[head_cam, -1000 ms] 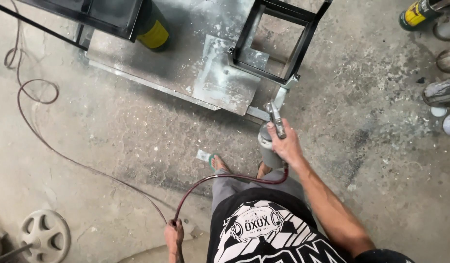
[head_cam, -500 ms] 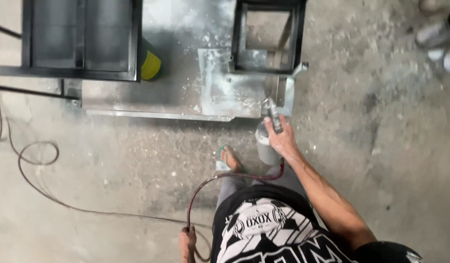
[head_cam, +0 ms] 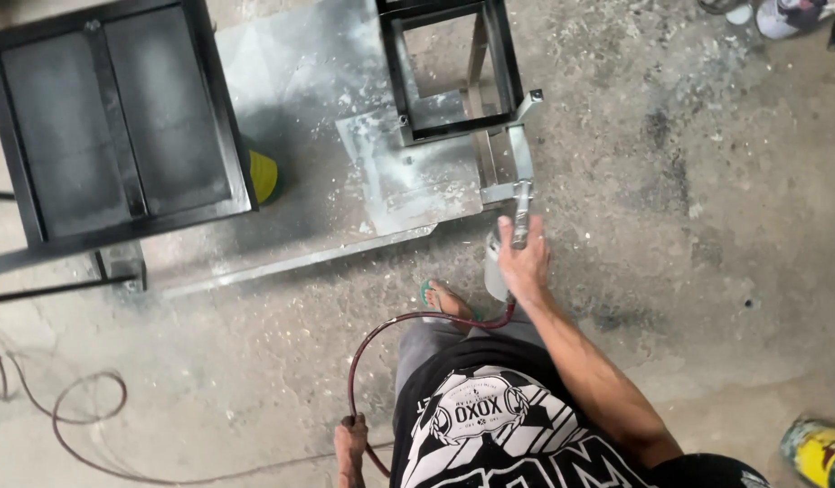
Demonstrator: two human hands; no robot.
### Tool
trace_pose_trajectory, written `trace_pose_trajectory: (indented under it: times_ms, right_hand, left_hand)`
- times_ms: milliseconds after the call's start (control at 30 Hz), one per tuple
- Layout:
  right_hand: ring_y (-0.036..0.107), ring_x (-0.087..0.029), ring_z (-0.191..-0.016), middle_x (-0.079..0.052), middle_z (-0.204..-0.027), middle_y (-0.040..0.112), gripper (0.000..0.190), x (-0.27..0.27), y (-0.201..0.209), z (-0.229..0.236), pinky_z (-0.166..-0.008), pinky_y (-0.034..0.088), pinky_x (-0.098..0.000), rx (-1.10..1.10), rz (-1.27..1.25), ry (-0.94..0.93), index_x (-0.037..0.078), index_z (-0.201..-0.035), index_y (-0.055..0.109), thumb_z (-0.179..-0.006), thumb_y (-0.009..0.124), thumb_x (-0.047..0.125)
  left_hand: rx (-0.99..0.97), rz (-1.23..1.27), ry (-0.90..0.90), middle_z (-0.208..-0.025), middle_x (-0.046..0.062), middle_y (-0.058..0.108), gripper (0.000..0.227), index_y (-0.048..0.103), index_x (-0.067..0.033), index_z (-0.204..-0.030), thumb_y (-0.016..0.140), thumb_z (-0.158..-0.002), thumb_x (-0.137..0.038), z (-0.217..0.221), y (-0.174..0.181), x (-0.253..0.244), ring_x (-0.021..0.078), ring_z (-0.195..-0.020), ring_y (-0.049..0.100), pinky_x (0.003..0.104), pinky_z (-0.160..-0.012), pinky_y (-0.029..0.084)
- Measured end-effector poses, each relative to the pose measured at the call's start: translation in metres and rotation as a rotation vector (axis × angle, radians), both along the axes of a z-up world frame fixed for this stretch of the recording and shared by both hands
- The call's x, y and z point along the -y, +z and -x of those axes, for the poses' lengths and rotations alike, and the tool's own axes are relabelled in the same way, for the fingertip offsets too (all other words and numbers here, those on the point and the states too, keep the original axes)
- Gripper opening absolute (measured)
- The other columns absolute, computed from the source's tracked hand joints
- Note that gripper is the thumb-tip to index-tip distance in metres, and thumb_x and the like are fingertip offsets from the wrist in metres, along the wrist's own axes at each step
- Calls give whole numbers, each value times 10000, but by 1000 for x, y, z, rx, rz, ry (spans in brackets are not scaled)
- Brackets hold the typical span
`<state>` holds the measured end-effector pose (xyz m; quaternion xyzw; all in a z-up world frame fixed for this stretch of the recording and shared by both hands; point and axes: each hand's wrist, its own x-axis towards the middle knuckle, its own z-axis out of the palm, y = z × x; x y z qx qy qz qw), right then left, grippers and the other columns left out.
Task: The person uses a spray gun to apply black paint to a metal frame placed on a workbench. They reposition the frame to access different sides and continue spraying until the frame is fully coated.
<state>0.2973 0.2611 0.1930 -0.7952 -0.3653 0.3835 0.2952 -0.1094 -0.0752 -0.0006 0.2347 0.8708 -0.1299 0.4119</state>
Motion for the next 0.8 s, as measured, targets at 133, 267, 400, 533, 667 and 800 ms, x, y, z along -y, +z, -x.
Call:
trace_pose_trajectory:
  times_ms: [133,267,400,533,667,800]
  right_hand:
    - [612,-140,-546,-13,-799,661,446,-8,-15,25,-429,534,-315,109,-238,1,49,-1215,529,-1036,558,456]
    - [561,-138,-503,-16,-793,623,388,-35,-10,38,-355,482,-304,-12,-8,-95,107,-1229,453,-1059,498,454]
    - [507,-164,-564,-12,-728,536,343,-55,-37,45,-465,459,-384,-47,-60,-92,77,-1095,450,-1067,532,408]
    - [599,-295,-718,-152,-836,568,537,-56,-50,49,-616,534,-498,54,-62,-56,5,-1208,398,-1041,482,509]
    - [620,-244,-693,-114,-918,613,512,-44,-27,55,-555,572,-404,-2,-95,-69,28,-1298,373,-1051,490,462]
    - [562,-250,-604,-68,-742,614,423,-27,-2,60,-531,451,-434,161,-219,-82,86,-1112,454,-1031,522,495]
  left_hand:
    - [51,-23,4,-869,264,737,417,731,-46,-894,575,-861,-432,10,12,-13,465,-930,657,468,-845,495]
    - [110,-25,56,-798,150,806,414,756,-18,-880,546,-861,-375,18,28,-26,333,-841,717,412,-817,512]
    - [97,-20,54,-788,118,826,425,799,-52,-893,565,-853,-404,36,23,-22,297,-890,760,394,-844,530]
    - [107,35,46,-796,119,822,413,790,-38,-872,542,-852,-368,44,28,-19,301,-848,751,401,-834,528]
    - [181,-9,119,-776,129,798,394,758,-5,-910,558,-943,-343,44,21,-17,269,-740,735,393,-737,541]
    - [181,-20,67,-792,149,812,402,763,-24,-902,562,-899,-372,45,11,-28,307,-824,749,404,-815,526]
